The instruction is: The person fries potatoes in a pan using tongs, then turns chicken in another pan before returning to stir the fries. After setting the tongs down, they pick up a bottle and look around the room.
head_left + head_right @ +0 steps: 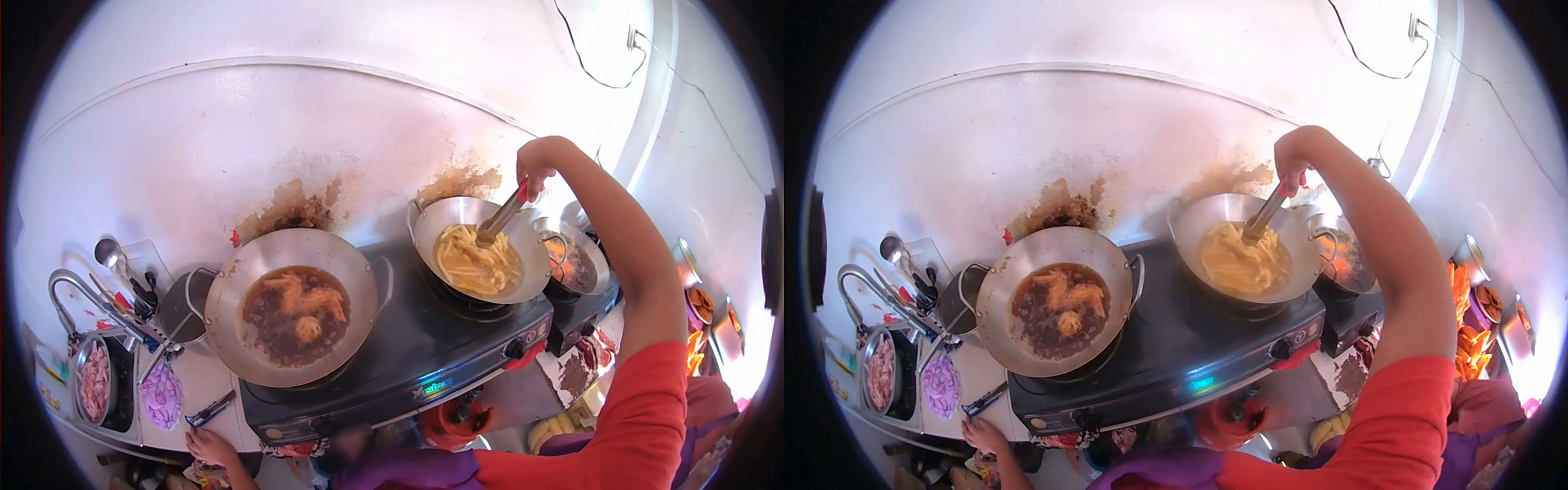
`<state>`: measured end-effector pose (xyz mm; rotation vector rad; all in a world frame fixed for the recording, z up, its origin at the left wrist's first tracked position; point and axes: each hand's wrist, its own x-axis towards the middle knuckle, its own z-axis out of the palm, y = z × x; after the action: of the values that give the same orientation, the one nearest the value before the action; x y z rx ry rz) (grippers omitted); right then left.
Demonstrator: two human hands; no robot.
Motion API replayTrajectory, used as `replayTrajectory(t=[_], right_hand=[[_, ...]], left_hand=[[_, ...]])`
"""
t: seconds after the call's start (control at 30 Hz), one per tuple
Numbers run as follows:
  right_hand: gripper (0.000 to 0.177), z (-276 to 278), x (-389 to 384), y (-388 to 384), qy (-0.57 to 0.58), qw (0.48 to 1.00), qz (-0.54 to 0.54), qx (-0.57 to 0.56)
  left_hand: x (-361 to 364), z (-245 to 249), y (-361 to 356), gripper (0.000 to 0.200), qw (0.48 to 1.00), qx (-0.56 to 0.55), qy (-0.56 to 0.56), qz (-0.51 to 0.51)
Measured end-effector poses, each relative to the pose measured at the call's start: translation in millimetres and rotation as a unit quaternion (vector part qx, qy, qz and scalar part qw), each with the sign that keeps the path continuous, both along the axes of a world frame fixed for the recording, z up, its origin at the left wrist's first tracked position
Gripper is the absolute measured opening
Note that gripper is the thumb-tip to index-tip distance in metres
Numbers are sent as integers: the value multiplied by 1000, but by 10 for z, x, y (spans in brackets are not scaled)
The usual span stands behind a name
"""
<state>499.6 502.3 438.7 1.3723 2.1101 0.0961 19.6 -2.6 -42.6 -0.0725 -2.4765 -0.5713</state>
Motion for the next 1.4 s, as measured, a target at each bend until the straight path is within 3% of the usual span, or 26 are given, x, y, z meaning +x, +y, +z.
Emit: replayTrajectory(t=[0.4,1.2,1.4], right_hand=[[53,10,-24,139,5,1000,-14,-20],[44,-61,-118,127,-25,1000,16,-9],[41,-199,48,-266,-40,992,48,111]], left_hand=[[-28,-32,-14,31,1000,-6,-7,3],[-90,-78,-14,30,999,-36,-12,16],[-53,-14,-15,31,999,-53,-5,10]])
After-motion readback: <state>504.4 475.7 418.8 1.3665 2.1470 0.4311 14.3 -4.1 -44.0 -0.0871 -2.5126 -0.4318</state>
